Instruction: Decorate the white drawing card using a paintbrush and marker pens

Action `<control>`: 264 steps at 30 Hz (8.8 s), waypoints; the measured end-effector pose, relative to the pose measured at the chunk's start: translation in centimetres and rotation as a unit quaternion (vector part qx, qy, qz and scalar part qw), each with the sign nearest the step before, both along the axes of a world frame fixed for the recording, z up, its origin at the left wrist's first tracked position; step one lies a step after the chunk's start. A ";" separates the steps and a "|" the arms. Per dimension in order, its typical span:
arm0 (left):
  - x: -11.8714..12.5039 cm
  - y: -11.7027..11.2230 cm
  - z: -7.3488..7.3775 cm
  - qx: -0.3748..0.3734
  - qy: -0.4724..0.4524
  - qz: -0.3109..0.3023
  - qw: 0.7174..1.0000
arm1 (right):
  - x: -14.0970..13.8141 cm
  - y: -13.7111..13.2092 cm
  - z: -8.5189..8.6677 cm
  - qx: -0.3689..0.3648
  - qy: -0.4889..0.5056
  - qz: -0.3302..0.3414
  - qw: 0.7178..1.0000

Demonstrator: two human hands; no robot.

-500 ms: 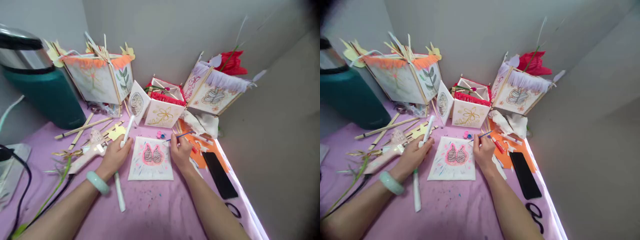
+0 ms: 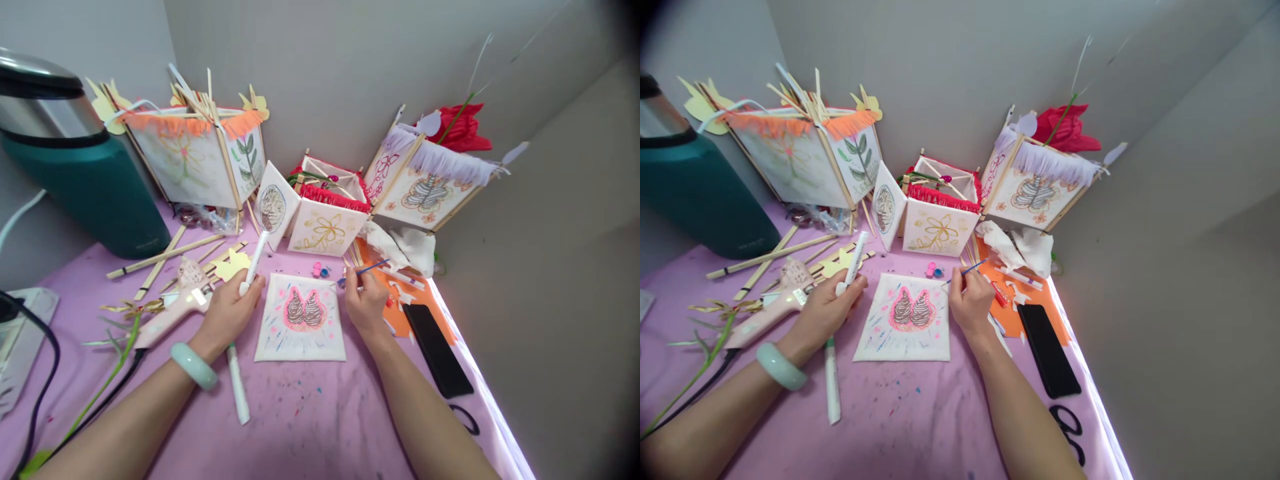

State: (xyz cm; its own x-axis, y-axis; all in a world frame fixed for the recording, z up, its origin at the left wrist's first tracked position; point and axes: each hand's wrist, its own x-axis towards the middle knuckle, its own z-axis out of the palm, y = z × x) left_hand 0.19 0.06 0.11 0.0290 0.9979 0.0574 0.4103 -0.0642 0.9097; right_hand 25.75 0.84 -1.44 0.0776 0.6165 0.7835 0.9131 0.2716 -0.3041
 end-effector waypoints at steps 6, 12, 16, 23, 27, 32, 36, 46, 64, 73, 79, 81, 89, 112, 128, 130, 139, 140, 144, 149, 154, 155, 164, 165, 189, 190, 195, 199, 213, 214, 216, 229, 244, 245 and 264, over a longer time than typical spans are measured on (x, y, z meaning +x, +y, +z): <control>0.0 0.0 0.1 0.000 0.004 0.003 1.000 | 0.1 0.1 0.1 -0.012 -0.008 0.003 1.000; 0.1 0.0 0.2 -0.003 0.007 0.001 1.000 | 0.4 -0.1 0.6 0.028 -0.026 -0.004 0.999; 0.1 0.0 0.2 -0.005 0.011 0.006 1.000 | 0.3 -0.5 0.8 0.034 -0.018 -0.007 0.999; 0.1 -0.1 0.5 -0.008 0.010 0.008 1.000 | 0.4 -0.6 0.5 -0.020 -0.037 0.017 0.999; 0.1 -0.1 0.6 -0.008 0.009 0.007 1.000 | 0.4 -1.0 1.1 0.013 -0.033 0.002 0.999; 0.1 -0.3 0.6 -0.001 0.012 0.005 1.000 | 0.1 -1.9 1.1 -0.008 -0.011 0.027 1.000; 0.0 -0.2 0.6 0.006 0.017 0.005 1.000 | 0.2 -2.1 0.7 -0.042 -0.017 0.052 0.998; 0.0 -0.2 0.4 0.004 0.003 -0.002 1.000 | 0.4 -2.0 1.2 0.005 -0.053 0.035 0.998; 0.1 -0.2 0.6 0.001 0.008 0.007 1.000 | -0.2 1.2 0.5 -0.075 0.006 0.035 0.997; 0.1 -0.1 0.6 0.004 0.014 0.009 1.000 | 0.1 0.1 1.7 -0.065 0.046 0.036 0.996; 0.1 -0.1 0.6 0.002 0.024 0.003 1.000 | 0.7 -3.5 2.8 -0.077 0.178 0.059 0.979; 0.1 -0.1 0.5 0.006 0.028 0.000 1.000 | 0.7 -4.8 2.6 -0.081 0.196 0.089 0.973; 0.1 -0.1 0.6 -0.002 0.054 0.005 0.999 | -0.1 -6.5 1.1 -0.085 0.134 0.148 0.976; 0.1 -0.1 0.7 -0.011 0.059 -0.002 0.998 | -0.5 -6.0 0.4 -0.071 0.058 0.175 0.980; 0.1 -0.1 0.6 -0.003 0.060 0.003 0.998 | -0.7 -6.1 0.6 -0.053 0.030 0.162 0.985; 0.1 -0.1 0.6 -0.003 0.059 0.002 0.998 | -0.5 -5.9 0.5 -0.041 0.019 0.160 0.986; 0.2 -0.1 0.7 0.000 0.061 0.000 0.998 | -0.8 -6.3 0.7 -0.050 0.056 0.161 0.984; 0.2 -0.1 0.7 0.001 0.061 -0.001 0.998 | -1.0 -6.4 0.8 -0.050 0.051 0.163 0.984; 0.1 -0.2 0.8 0.001 0.063 0.000 0.998 | -1.7 -6.5 1.0 -0.046 0.037 0.174 0.983; 0.1 -0.2 0.9 0.003 0.066 -0.003 0.998 | -1.8 -6.5 1.1 -0.044 0.021 0.179 0.983; 0.2 -0.2 1.0 0.004 0.062 -0.004 0.998 | -1.7 -6.3 1.0 -0.041 0.013 0.180 0.983; 0.2 -0.2 1.0 0.003 0.062 -0.004 0.998 | -1.7 -6.3 1.0 -0.039 0.007 0.182 0.983; 0.2 -0.2 0.8 0.000 0.062 -0.003 0.998 | -1.7 -6.4 1.3 -0.038 0.020 0.166 0.985; 0.2 -0.2 0.7 0.002 0.062 -0.004 0.998 | -1.7 -6.5 1.3 -0.040 0.023 0.171 0.984; 0.1 -0.2 0.8 0.007 0.066 -0.005 0.998 | -2.1 -6.5 1.2 -0.045 0.033 0.187 0.981; 0.1 -0.2 0.7 0.008 0.066 -0.004 0.998 | -2.2 -6.6 1.2 -0.045 0.036 0.196 0.979; 0.1 -0.1 0.7 0.005 0.061 -0.005 0.998 | -2.5 -6.6 1.3 -0.053 0.034 0.203 0.977; 0.1 -0.1 0.8 0.002 0.062 -0.006 0.998 | -2.5 -6.4 1.1 -0.053 0.021 0.207 0.977; 0.2 -0.2 0.9 0.006 0.060 -0.003 0.998 | -2.0 -6.7 1.4 -0.045 0.027 0.185 0.981; 0.2 -0.2 0.8 0.005 0.060 -0.003 0.998 | -2.0 -6.7 1.3 -0.045 0.024 0.187 0.981; 0.2 -0.2 0.8 0.004 0.060 -0.003 0.998 | -1.9 -6.6 1.2 -0.047 0.025 0.192 0.980; 0.2 -0.1 0.7 0.004 0.054 -0.002 0.999 | -2.2 -6.9 1.5 -0.074 0.079 0.180 0.978; 0.2 -0.1 0.7 0.006 0.053 -0.002 0.999 | -2.8 -6.5 0.8 -0.066 0.037 0.226 0.971; 0.2 -0.1 0.7 0.005 0.053 -0.002 0.999 | -2.8 -6.5 0.9 -0.059 0.032 0.226 0.972; 0.2 -0.2 0.6 0.005 0.054 -0.001 0.999 | -3.6 -6.8 1.1 -0.092 0.064 0.212 0.971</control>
